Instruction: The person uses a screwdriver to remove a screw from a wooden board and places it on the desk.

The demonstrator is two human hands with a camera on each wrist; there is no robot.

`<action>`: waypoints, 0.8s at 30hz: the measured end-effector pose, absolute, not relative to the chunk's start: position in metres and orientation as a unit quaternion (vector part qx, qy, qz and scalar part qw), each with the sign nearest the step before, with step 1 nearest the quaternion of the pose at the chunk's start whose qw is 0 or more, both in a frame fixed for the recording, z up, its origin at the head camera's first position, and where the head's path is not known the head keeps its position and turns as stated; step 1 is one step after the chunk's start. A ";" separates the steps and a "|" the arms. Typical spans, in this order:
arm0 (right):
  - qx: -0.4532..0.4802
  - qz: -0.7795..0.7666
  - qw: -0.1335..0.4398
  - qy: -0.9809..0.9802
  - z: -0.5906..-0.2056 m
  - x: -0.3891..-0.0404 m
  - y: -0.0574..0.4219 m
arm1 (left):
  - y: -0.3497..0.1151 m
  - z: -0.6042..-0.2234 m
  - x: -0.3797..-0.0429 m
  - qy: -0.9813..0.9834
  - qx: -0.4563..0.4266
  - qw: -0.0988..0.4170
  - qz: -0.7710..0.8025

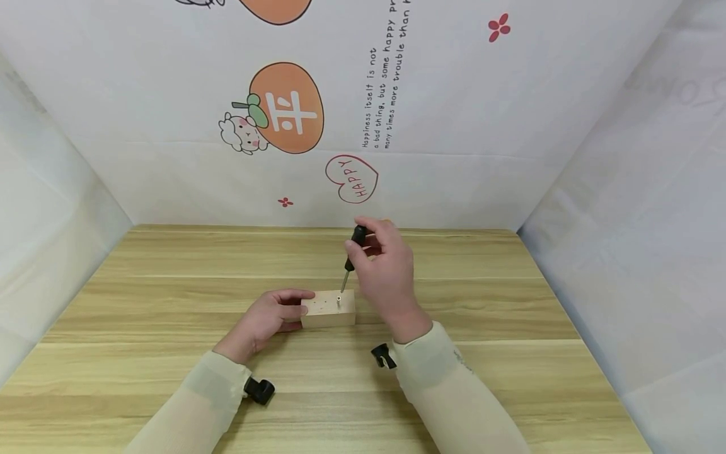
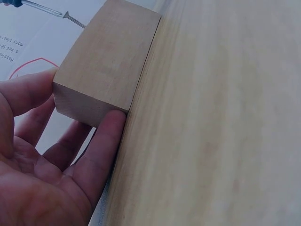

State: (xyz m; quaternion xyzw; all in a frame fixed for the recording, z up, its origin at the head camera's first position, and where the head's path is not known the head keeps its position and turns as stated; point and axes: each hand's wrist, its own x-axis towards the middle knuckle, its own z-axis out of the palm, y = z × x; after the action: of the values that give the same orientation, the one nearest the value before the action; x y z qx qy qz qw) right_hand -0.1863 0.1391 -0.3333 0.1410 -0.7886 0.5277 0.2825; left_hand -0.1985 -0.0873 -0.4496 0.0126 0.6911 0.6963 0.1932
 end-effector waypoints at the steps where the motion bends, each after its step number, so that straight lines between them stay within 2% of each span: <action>1: 0.125 0.540 0.271 -0.787 -0.332 -0.187 0.142 | -0.087 -0.450 -0.198 0.691 0.013 0.193 0.696; 6: 0.014 0.637 0.199 -0.745 -0.325 -0.206 0.177 | -0.087 -0.450 -0.198 0.687 0.014 0.195 0.700; 12: -0.076 0.738 0.077 -0.666 -0.343 -0.236 0.257 | -0.086 -0.451 -0.199 0.687 0.017 0.195 0.700; 19: -0.125 0.723 -0.091 -0.673 -0.384 -0.235 0.338 | -0.087 -0.451 -0.197 0.700 0.020 0.192 0.688; 24: -0.115 0.667 -0.156 -0.719 -0.405 -0.228 0.357 | -0.089 -0.448 -0.196 0.698 0.020 0.193 0.689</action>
State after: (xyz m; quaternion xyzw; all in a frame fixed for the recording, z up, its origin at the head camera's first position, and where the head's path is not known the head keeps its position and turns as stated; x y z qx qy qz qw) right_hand -0.2279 0.3567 -0.4051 -0.1148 -0.7192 0.6673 -0.1560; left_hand -0.1961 -0.0886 -0.4482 0.0202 0.6983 0.6889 0.1934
